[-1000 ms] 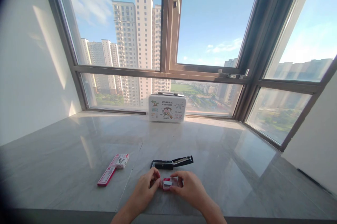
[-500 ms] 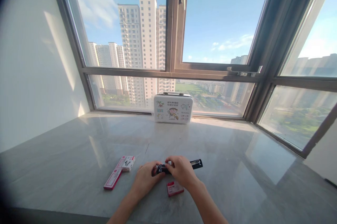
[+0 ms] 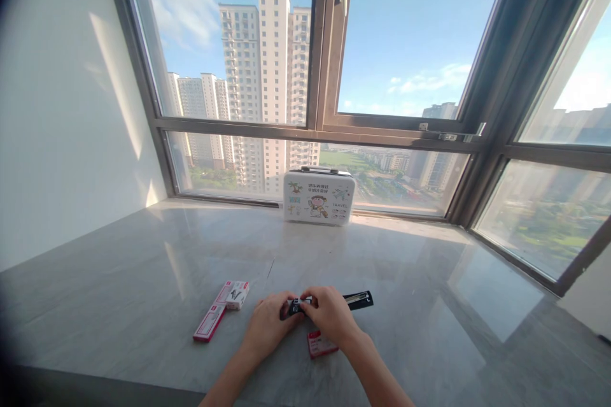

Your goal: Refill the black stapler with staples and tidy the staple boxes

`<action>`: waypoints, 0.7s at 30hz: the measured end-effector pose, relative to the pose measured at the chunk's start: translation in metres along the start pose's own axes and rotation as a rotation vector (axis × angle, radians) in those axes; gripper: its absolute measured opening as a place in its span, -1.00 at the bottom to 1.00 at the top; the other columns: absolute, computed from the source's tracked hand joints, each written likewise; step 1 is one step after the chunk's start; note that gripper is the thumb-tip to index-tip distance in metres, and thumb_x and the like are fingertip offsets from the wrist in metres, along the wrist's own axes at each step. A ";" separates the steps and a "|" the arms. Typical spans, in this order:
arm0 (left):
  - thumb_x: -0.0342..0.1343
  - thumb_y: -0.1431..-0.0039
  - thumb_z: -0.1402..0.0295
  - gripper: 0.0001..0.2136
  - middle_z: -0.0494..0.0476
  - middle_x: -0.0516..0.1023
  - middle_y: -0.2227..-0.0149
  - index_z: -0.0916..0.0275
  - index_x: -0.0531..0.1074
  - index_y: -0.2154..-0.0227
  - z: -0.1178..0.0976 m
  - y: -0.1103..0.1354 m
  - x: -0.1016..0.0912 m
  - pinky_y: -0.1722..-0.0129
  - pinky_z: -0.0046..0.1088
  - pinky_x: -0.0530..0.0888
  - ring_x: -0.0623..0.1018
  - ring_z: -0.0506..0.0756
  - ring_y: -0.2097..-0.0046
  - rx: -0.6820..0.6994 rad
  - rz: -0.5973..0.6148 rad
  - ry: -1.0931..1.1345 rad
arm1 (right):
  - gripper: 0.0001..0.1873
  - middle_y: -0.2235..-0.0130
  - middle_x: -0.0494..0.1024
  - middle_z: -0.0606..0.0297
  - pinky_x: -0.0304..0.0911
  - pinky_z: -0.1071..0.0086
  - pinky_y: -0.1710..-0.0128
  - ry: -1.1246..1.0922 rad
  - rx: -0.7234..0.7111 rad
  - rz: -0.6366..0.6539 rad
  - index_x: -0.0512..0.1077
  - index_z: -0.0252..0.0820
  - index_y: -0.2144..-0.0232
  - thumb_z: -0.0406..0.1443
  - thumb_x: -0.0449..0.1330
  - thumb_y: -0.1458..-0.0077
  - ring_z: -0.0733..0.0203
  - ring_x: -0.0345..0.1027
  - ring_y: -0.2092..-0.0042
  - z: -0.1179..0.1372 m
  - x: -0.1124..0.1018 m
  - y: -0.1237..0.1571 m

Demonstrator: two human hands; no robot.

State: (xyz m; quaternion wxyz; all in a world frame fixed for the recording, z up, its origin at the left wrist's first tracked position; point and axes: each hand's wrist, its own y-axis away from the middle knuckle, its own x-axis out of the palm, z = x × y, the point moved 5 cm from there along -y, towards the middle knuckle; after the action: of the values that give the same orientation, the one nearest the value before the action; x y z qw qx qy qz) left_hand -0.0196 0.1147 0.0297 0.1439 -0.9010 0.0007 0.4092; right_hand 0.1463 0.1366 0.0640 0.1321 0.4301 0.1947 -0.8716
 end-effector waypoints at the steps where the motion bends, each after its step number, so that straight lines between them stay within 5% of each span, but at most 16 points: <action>1: 0.18 -0.16 0.08 -0.74 0.03 0.54 0.36 0.07 0.54 0.18 0.000 0.000 0.000 0.24 -0.34 0.15 0.46 0.17 0.23 0.001 -0.002 0.002 | -0.78 0.46 0.59 0.37 0.11 0.41 0.37 0.010 -0.010 -0.003 0.62 0.04 0.17 -0.13 0.21 -0.23 0.18 0.45 0.39 0.001 0.000 0.000; 10: 0.19 -0.16 0.06 -0.76 -0.01 0.54 0.36 0.04 0.53 0.20 0.002 0.002 -0.001 0.26 -0.36 0.15 0.46 0.17 0.24 0.038 -0.028 0.029 | -0.78 0.31 0.59 0.39 0.14 0.38 0.27 0.221 -0.109 -0.121 0.58 0.04 0.26 -0.19 0.12 -0.35 0.18 0.48 0.25 0.003 0.011 0.018; 21: 0.16 -0.18 0.05 -0.75 0.01 0.53 0.38 0.06 0.53 0.21 -0.002 0.003 -0.002 0.25 -0.37 0.15 0.47 0.15 0.25 0.019 -0.019 -0.014 | -0.87 0.18 0.45 0.28 0.25 0.30 0.06 0.178 -0.279 -0.246 0.50 -0.07 0.29 -0.38 0.18 -0.29 0.13 0.33 0.11 0.009 0.012 0.023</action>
State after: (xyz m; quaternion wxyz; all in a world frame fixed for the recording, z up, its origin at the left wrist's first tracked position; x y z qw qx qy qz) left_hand -0.0196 0.1108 0.0312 0.1561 -0.8968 -0.0048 0.4139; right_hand 0.1417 0.1112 0.0541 0.0651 0.4560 0.3753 -0.8043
